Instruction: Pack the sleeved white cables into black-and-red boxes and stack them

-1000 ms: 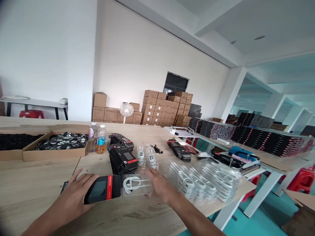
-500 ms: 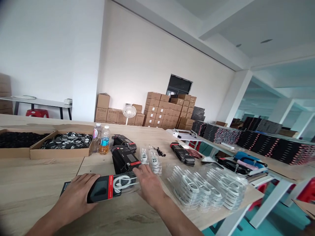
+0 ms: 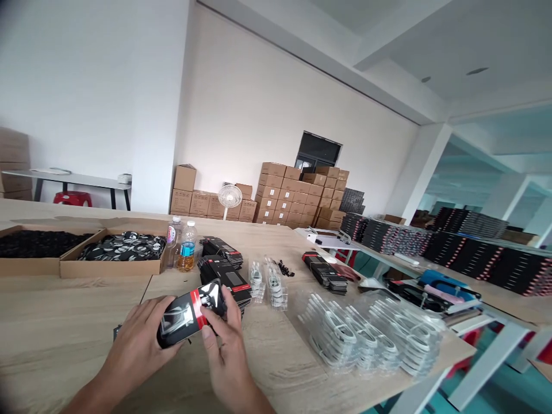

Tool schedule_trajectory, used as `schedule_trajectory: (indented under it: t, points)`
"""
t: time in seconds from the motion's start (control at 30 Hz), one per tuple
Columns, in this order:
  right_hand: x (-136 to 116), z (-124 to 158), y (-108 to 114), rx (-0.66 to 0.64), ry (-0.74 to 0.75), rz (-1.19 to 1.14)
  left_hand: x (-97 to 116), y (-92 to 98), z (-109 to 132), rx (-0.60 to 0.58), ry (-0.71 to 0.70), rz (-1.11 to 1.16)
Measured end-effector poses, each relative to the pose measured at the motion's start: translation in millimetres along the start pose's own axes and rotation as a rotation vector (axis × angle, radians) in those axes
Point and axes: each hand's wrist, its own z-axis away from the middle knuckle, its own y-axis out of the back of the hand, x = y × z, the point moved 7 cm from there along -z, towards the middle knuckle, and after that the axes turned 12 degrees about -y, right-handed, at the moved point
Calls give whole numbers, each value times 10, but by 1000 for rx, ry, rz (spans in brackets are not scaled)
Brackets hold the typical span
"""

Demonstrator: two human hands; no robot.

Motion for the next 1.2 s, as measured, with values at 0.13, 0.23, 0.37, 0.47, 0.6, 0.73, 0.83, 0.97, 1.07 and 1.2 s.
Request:
schedule_trajectory:
  t: [0.13,0.23,0.37,0.47,0.6,0.73,0.83,0.97,1.07,1.2]
  points:
    - [-120,68,12,165,-30,-107,27,47,4,66,50,56]
    - [-213,66,10,132,-14,-77,92,14,-34,98,92,145]
    - [-286,3,205,122,-15,-73,284,-145,-240,168,195,384]
    - [-231,-72,466,154,-34,-128,490,-372,-438,169,210,758]
    - [-6,-52,670,164,-58,-284,625,-625,-489,140,225,1125]
    - [140,55,693,176,-48,-304,625,-598,-397,84,119,1070]
    - [52,89,715,197,41,-125,620,-454,-389,51,27,959]
    - [-153,99,802,267,213,115,594,-347,-445,93,33,917]
    - [-267,124,827,279,322,189,601,-327,-461,163,44,950]
    - [-363,111,831,200,313,148,615,-304,-438,193,93,1055]
